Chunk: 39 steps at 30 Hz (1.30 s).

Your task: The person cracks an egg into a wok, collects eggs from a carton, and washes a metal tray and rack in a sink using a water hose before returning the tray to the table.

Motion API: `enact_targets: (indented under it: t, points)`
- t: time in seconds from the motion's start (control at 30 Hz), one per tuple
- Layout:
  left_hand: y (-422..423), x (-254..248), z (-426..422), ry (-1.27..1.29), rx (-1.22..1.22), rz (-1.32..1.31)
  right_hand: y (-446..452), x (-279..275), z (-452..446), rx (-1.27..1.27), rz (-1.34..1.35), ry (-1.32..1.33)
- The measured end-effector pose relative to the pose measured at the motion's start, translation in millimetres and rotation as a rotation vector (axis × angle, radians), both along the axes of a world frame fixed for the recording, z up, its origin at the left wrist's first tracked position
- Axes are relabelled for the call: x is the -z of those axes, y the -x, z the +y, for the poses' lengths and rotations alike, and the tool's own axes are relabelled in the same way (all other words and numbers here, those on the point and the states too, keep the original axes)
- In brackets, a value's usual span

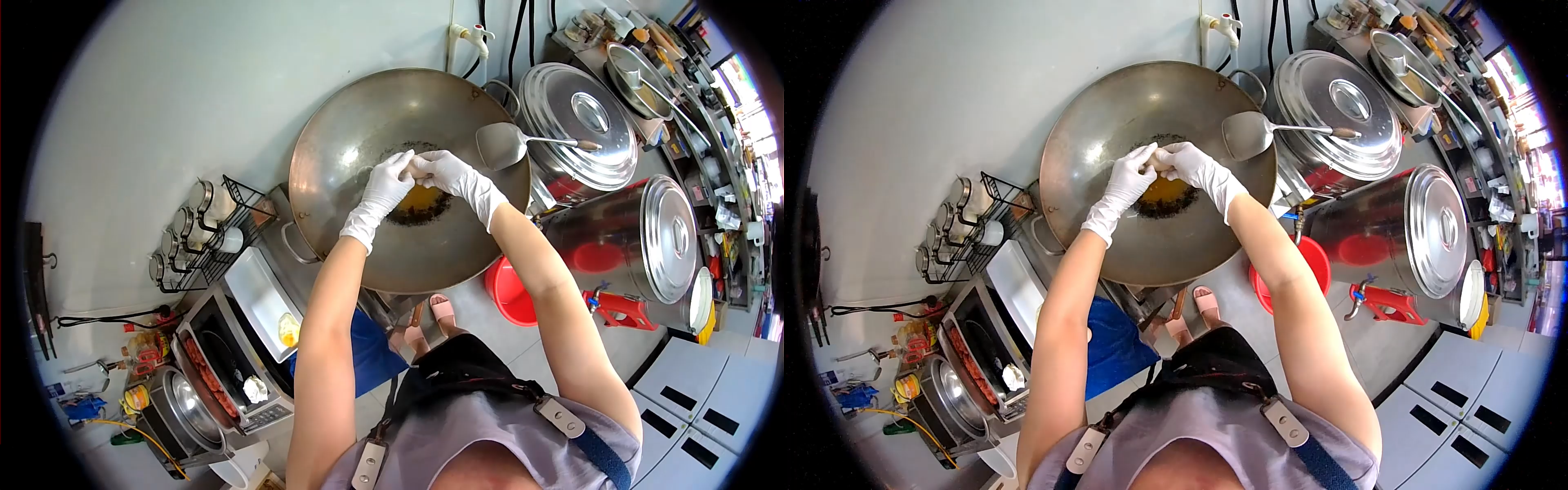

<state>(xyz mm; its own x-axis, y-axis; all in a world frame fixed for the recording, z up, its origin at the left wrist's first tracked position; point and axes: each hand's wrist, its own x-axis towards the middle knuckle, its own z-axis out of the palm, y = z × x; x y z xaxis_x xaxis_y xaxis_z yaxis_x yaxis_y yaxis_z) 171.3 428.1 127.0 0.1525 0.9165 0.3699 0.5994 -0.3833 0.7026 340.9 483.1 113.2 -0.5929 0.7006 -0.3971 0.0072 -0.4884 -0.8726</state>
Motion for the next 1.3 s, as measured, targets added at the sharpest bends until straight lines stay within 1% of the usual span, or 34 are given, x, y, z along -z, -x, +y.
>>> enact_targets:
  t: [0.1, 0.2, 0.3, 0.33, 0.43, 0.53, 0.6, 0.73, 0.83, 0.87, 0.97, 1.07, 1.17, 1.3]
  points:
    - [1.3, 0.5, 1.3, -0.011, -0.003, 0.025, -0.2, -1.7, 1.0, -0.002, -0.001, 0.001]
    - [0.8, 1.4, 1.1, 0.050, 0.007, -0.083, -0.3, -3.7, 1.0, -0.006, 0.008, -0.039]
    - [4.3, 3.9, 4.2, 0.045, 0.019, -0.050, -2.4, -4.8, 3.5, -0.045, -0.017, -0.110]
    - [4.8, 4.0, 3.9, 0.055, 0.019, -0.043, -1.2, -4.8, 2.5, -0.025, -0.006, -0.083]
    - [5.9, 5.4, 3.9, 0.071, 0.026, -0.020, 2.2, -4.3, 1.1, 0.007, -0.079, -0.069]
    - [8.4, 10.5, 2.7, 0.066, 0.039, -0.002, 3.7, -4.3, 2.6, -0.015, -0.167, -0.103]
    - [8.9, 12.8, 1.7, 0.063, 0.041, -0.008, 4.3, -5.4, 1.8, -0.031, -0.224, -0.168]
    - [11.3, 15.4, -1.0, 0.019, 0.037, 0.064, 6.2, -9.8, 0.9, -0.091, -0.365, -0.287]
    - [13.7, 17.1, -1.3, -0.031, 0.019, 0.150, 13.2, -4.2, 1.4, -0.053, -0.405, -0.299]
    - [14.6, 17.5, -1.5, -0.031, 0.016, 0.171, 14.1, -1.2, 1.7, -0.045, -0.378, -0.290]
    - [17.3, 21.0, -1.5, -0.048, 0.007, 0.218, 17.3, -5.1, -4.1, -0.010, -0.394, -0.400]
    - [19.7, 20.3, -2.1, -0.091, 0.005, 0.257, 17.6, 2.3, -0.8, -0.054, -0.454, -0.654]
    - [20.8, 16.6, -3.8, -0.156, -0.011, 0.270, 20.8, 4.0, 1.5, -0.077, -0.522, -0.762]
    - [23.8, 12.1, -6.9, -0.191, -0.032, 0.293, 26.8, -20.3, -3.2, -0.103, -0.693, -0.764]
